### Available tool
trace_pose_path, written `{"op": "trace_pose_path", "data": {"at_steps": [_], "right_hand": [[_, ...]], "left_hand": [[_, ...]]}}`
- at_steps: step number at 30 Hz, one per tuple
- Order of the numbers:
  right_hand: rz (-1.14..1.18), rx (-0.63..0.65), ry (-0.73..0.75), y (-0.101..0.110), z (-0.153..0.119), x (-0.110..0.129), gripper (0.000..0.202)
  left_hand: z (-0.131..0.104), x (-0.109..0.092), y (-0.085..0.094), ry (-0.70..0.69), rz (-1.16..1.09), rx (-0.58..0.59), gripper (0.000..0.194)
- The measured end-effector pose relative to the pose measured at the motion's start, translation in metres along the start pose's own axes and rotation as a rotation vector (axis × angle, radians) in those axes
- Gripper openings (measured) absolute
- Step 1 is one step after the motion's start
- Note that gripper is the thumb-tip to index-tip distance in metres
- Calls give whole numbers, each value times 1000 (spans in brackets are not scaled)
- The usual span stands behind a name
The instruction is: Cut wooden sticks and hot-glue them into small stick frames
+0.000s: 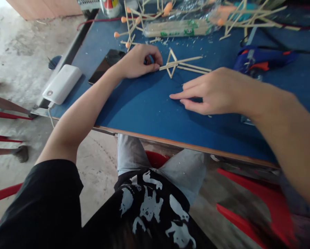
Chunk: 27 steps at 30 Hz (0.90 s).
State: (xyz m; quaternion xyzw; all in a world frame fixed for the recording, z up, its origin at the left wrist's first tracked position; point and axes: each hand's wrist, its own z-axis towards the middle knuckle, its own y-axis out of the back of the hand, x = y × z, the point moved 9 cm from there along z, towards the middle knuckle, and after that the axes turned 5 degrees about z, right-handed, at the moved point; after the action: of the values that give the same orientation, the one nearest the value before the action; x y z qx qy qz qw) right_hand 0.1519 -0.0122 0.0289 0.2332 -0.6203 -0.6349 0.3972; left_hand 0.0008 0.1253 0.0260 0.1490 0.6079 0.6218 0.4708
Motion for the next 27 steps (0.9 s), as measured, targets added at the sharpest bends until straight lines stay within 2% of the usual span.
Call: {"op": "trace_pose_path", "data": {"at_steps": [9,13,17,21,27], "right_hand": [[11,-79,-74,0,0,-4,39],[-24,-33,-45,1,-1,1,39],[-39,50,-46,-6,4,3,48],[-157,14,-129,0,4,-4,46],[-109,-31,-70,1,0,-5,43]], "left_hand": [[0,13,-4,150,-63,7,28],[0,12,-4,133,-67,-1,30],[0,11,-4,102,-42,3,31],[-1,10,-4,86,6,2,29],[-2,8,-3,54,10,-10,27]]}}
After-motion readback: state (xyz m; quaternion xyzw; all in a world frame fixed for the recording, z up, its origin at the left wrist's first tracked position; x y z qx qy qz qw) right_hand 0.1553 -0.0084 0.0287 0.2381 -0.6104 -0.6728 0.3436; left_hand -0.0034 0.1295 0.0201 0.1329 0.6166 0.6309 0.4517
